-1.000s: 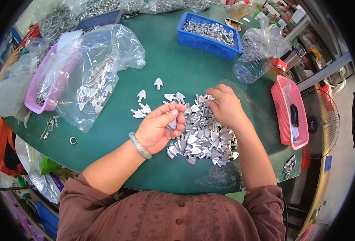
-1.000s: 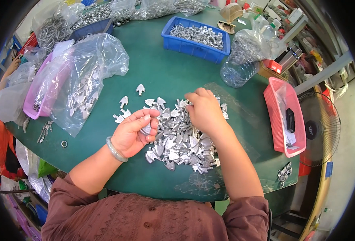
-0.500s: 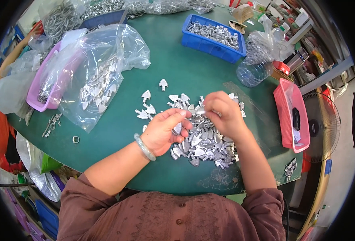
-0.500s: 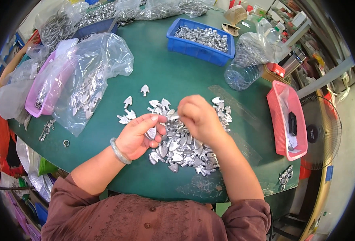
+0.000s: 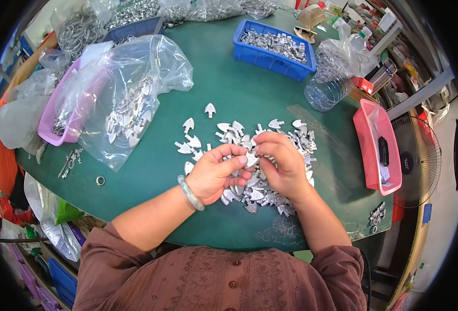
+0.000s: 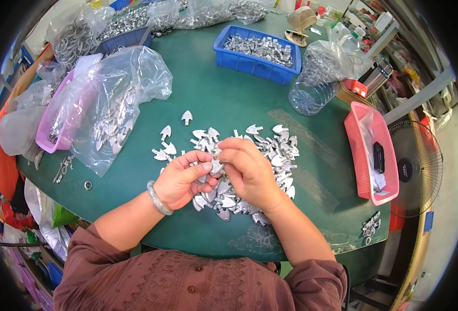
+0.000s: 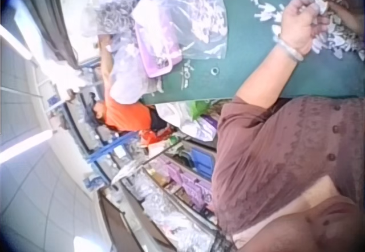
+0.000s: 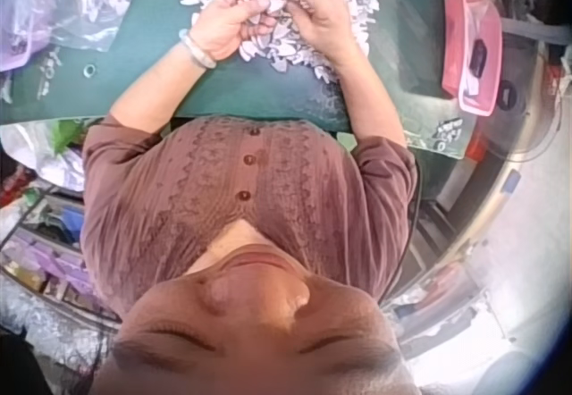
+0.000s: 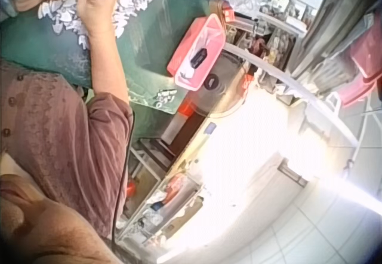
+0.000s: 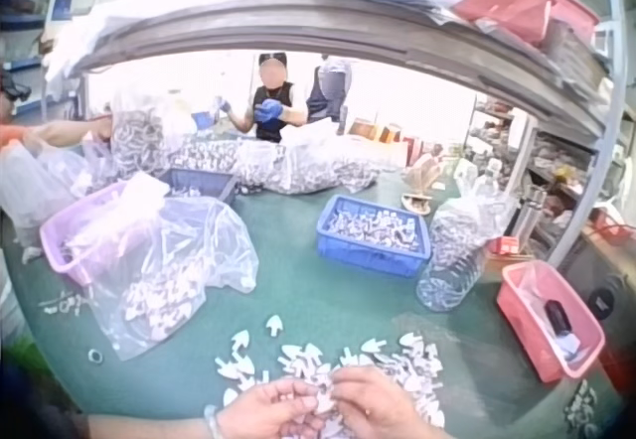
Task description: The person picks up metal components from a large pile on a green table, handles them to sort or orient them, and places some into plastic bags or separate piles.
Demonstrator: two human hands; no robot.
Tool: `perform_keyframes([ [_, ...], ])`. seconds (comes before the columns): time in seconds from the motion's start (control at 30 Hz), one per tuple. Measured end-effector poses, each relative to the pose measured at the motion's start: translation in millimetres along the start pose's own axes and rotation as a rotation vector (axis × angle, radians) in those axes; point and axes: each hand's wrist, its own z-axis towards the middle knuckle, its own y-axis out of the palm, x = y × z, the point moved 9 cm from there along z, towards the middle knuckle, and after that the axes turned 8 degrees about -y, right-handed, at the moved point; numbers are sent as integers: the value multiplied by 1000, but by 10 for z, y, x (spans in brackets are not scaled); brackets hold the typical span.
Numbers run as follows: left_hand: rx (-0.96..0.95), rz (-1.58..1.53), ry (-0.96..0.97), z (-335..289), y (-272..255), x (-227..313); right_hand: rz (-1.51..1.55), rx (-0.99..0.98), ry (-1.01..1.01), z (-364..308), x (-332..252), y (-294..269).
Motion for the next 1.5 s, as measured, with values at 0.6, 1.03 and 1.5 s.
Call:
perform_keyframes([
  [0.6, -38, 129, 116, 3, 67, 64, 112, -70, 163, -136, 144, 15],
  [1.03, -78, -27, 54, 31, -30, 76, -262, -120, 195, -177, 327, -115],
  [1.5, 124, -48, 179, 0, -217, 264, -431, -282, 142, -163, 303, 199],
])
